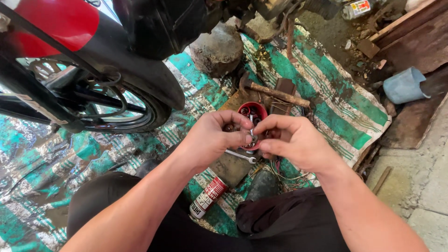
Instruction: The person sits on a tarp in a cluttered workshop and works on a red motorcycle. They handle small metal parts and tools from a red container, then use a wrench to tighten a bolt on the motorcycle's engine area.
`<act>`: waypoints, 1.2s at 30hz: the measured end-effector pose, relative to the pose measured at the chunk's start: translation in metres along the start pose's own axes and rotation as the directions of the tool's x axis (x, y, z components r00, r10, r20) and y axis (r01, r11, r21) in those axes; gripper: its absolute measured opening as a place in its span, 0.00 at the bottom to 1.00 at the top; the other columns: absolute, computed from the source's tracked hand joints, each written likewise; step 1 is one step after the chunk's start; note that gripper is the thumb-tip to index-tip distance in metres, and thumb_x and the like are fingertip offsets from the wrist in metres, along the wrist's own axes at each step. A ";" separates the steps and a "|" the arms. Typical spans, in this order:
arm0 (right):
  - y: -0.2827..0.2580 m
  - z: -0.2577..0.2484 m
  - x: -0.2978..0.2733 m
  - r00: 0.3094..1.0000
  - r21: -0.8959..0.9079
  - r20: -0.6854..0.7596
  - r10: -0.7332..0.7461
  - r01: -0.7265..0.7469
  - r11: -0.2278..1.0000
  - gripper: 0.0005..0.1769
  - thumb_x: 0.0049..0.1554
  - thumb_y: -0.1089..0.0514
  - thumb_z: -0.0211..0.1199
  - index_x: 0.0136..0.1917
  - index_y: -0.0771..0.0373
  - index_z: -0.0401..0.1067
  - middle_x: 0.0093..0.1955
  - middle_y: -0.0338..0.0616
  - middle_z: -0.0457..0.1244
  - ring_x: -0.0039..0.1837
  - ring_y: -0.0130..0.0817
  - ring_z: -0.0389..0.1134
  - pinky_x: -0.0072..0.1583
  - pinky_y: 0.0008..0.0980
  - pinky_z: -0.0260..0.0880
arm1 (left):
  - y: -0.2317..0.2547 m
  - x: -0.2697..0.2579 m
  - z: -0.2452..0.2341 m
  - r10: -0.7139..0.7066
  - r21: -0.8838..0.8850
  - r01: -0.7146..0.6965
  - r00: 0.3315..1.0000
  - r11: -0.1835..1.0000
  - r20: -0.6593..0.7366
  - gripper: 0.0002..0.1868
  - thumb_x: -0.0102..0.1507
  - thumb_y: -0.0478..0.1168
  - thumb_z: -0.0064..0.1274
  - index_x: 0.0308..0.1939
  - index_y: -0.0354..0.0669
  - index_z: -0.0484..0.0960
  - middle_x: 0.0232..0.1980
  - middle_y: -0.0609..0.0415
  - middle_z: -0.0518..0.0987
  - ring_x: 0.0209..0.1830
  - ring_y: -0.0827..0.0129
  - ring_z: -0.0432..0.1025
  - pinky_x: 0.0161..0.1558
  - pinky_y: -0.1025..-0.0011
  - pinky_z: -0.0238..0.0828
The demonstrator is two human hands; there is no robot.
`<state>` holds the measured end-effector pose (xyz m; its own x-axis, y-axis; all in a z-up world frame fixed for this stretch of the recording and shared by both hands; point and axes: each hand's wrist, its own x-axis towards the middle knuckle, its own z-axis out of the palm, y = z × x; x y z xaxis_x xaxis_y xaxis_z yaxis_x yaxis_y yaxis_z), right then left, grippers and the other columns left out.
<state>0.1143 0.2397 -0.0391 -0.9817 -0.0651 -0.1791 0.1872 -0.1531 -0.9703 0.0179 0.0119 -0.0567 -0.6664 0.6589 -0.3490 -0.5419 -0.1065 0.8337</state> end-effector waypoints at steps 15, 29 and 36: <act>-0.012 0.014 -0.003 0.910 -0.641 -0.083 -0.406 0.264 0.721 0.08 0.54 0.60 0.83 0.48 0.57 0.89 0.46 0.43 0.72 0.45 0.31 0.72 0.49 0.32 0.77 | 0.032 -0.007 -0.001 -0.209 -0.330 0.227 0.974 0.916 0.089 0.20 0.72 0.32 0.44 0.65 0.25 0.82 0.56 0.31 0.88 0.51 0.47 0.87 0.54 0.52 0.88; 0.007 0.015 -0.002 0.851 -0.619 -0.131 -0.508 0.330 0.713 0.09 0.53 0.62 0.84 0.48 0.59 0.90 0.45 0.44 0.68 0.44 0.28 0.69 0.47 0.30 0.75 | 0.014 -0.010 -0.001 -0.102 -0.409 0.160 0.982 0.898 0.159 0.30 0.63 0.21 0.43 0.71 0.20 0.77 0.62 0.29 0.86 0.57 0.43 0.85 0.57 0.48 0.86; 0.012 0.015 -0.001 0.834 -0.641 -0.132 -0.536 0.341 0.688 0.10 0.51 0.63 0.85 0.47 0.60 0.89 0.44 0.46 0.69 0.43 0.32 0.72 0.48 0.33 0.76 | 0.011 -0.012 0.005 -0.040 -0.409 0.088 0.991 0.908 0.124 0.30 0.63 0.20 0.46 0.71 0.23 0.77 0.62 0.36 0.86 0.58 0.49 0.85 0.57 0.53 0.88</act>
<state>0.1178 0.2234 -0.0480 -0.9236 0.1583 0.3491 -0.2284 0.5042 -0.8329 0.0222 0.0061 -0.0411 -0.5751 0.7501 -0.3266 -0.7605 -0.3431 0.5512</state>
